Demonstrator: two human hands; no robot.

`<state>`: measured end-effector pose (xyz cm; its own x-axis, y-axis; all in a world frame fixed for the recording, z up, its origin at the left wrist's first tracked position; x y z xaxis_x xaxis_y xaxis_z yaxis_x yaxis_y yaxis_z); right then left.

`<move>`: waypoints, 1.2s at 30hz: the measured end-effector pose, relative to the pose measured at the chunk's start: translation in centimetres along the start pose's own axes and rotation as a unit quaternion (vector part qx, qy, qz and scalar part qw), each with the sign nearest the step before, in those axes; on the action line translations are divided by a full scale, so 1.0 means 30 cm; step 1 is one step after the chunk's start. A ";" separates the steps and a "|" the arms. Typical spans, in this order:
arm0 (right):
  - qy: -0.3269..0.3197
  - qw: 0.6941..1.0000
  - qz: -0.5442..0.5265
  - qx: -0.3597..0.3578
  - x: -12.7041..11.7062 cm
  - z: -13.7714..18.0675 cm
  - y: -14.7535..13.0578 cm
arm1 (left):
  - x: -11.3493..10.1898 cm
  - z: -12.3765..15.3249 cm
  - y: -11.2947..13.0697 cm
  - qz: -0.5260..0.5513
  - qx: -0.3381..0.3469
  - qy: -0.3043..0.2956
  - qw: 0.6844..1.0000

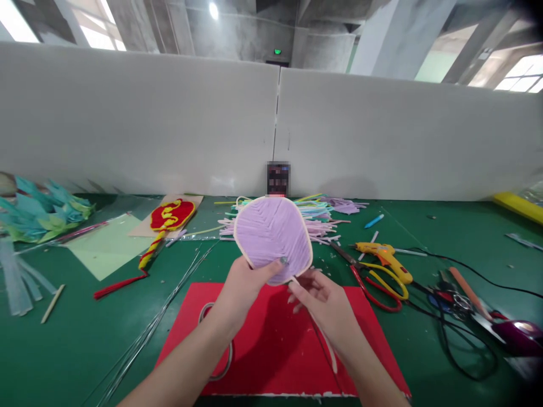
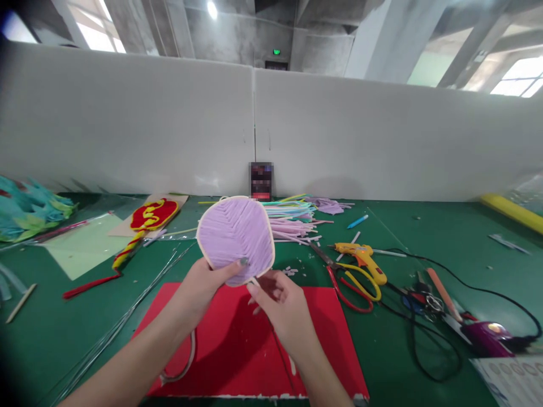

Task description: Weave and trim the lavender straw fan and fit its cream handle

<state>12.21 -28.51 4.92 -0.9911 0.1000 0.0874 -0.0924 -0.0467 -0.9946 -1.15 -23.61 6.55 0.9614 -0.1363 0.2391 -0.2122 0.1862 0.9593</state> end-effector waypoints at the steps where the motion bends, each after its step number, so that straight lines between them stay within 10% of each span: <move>1: -0.007 1.000 0.011 0.006 0.003 0.001 0.006 | -0.009 -0.001 0.001 0.011 0.008 0.015 1.000; 22: 0.063 0.975 0.204 -0.066 -0.017 0.033 -0.023 | -0.051 0.020 0.022 0.165 0.078 0.135 0.974; 28: 0.139 0.928 0.289 -0.187 -0.059 0.051 -0.116 | -0.093 -0.006 0.053 0.170 0.100 0.132 0.971; 36: 0.063 0.949 0.251 -0.178 -0.026 0.048 -0.106 | -0.087 -0.025 0.030 0.134 0.063 0.107 0.983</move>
<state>13.12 -29.86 8.10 -0.8805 0.2726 -0.3878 0.4489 0.2170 -0.8668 -3.72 -22.34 6.66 0.8795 0.1113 0.4627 -0.4709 0.0627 0.8800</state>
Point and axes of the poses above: each hand's wrist, its own z-axis away from the middle knuckle, its own x-axis out of the palm, y = z × x, the point moved 8 cm from there along -z, towards the middle knuckle, and after that the axes turned 3 degrees about z, right-handed, at the moved point
